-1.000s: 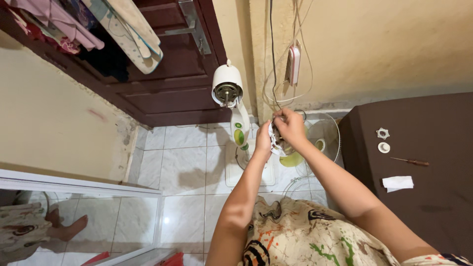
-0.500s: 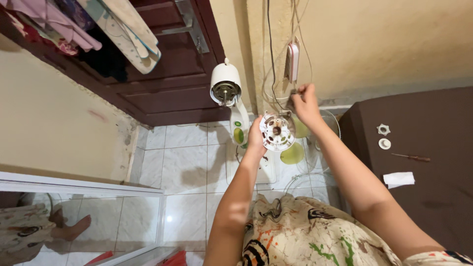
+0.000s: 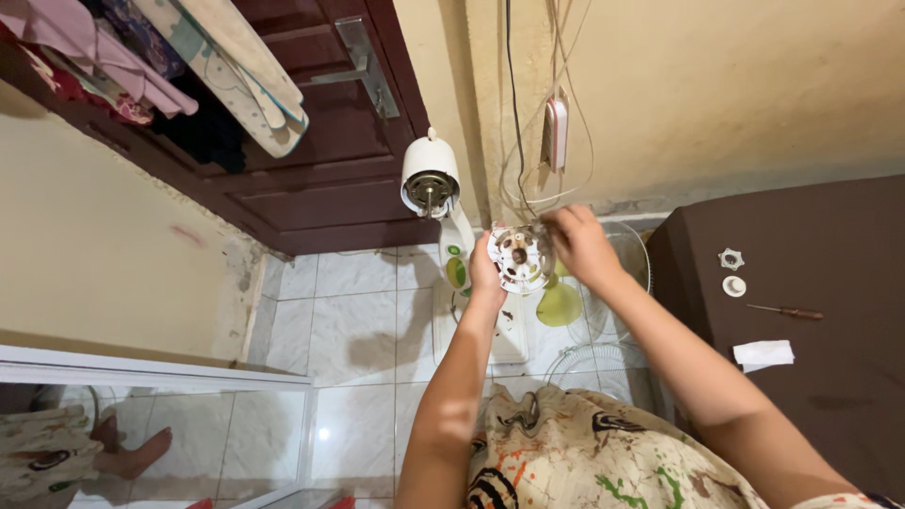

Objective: The person services a white stand fan. They hold the round motor rear cover, work on its center with their fingers, fit the cover onto the fan motor housing, then use a screwdriver to tighten screws around the cover while steadying the fan head with the other hand.

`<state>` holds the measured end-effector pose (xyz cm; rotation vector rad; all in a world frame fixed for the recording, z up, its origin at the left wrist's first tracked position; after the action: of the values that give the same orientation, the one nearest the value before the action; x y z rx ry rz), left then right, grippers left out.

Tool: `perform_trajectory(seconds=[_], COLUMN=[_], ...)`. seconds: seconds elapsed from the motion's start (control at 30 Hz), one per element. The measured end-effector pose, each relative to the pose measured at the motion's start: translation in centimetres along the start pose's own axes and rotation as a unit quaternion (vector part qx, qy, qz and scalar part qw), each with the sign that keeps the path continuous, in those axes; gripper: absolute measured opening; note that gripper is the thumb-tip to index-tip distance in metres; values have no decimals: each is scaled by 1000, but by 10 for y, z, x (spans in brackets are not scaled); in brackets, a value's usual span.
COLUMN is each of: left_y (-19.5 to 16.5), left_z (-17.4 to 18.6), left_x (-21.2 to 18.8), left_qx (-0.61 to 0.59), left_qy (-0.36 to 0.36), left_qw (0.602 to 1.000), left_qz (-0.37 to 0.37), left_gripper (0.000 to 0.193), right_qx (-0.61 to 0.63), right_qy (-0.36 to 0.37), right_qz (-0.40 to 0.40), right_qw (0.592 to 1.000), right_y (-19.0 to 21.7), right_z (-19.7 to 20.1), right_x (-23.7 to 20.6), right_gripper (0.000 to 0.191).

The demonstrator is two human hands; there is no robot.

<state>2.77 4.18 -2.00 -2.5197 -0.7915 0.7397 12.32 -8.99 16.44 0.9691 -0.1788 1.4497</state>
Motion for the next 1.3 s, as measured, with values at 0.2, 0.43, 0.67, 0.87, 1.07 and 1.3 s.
perform_trajectory(seconds=[0.2, 0.43, 0.67, 0.87, 1.07, 1.3], left_y=[-1, -3, -17, -5, -10, -9], left_z=[-13, -8, -5, -12, -18, -13], left_x=[6, -2, -2, 1, -9, -18], left_qx=[-3, -6, 29, 2, 33, 6], left_qy=[21, 4, -4, 25, 17, 52], left_qw=[999, 999, 991, 997, 996, 996], left_qz=[-41, -48, -129, -76, -83, -66], left_gripper=[45, 46, 44, 45, 47, 49], right_qx=[-37, -4, -3, 64, 127, 258], right_qy=[57, 31, 70, -70, -99, -55], right_qz=[101, 8, -107, -27, -147, -208], right_qw=[993, 999, 992, 995, 976, 942], right_y=[6, -12, -36, -34, -67, -89], right_z=[-19, -25, -36, -36, -65, -76], right_x=[0, -3, -4, -1, -13, -17], right_gripper=[42, 19, 14, 15, 32, 30])
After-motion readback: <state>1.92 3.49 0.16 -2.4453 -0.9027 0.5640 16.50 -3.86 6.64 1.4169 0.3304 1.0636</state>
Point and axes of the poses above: each hand's wrist, its own x-axis towards the middle knuckle, its own z-axis out of the back of the hand, y = z × x, the point moved 6 cm from there along x, towards the middle knuckle, and after that the axes turned 11 degrees about z, right-handed, at the moved point
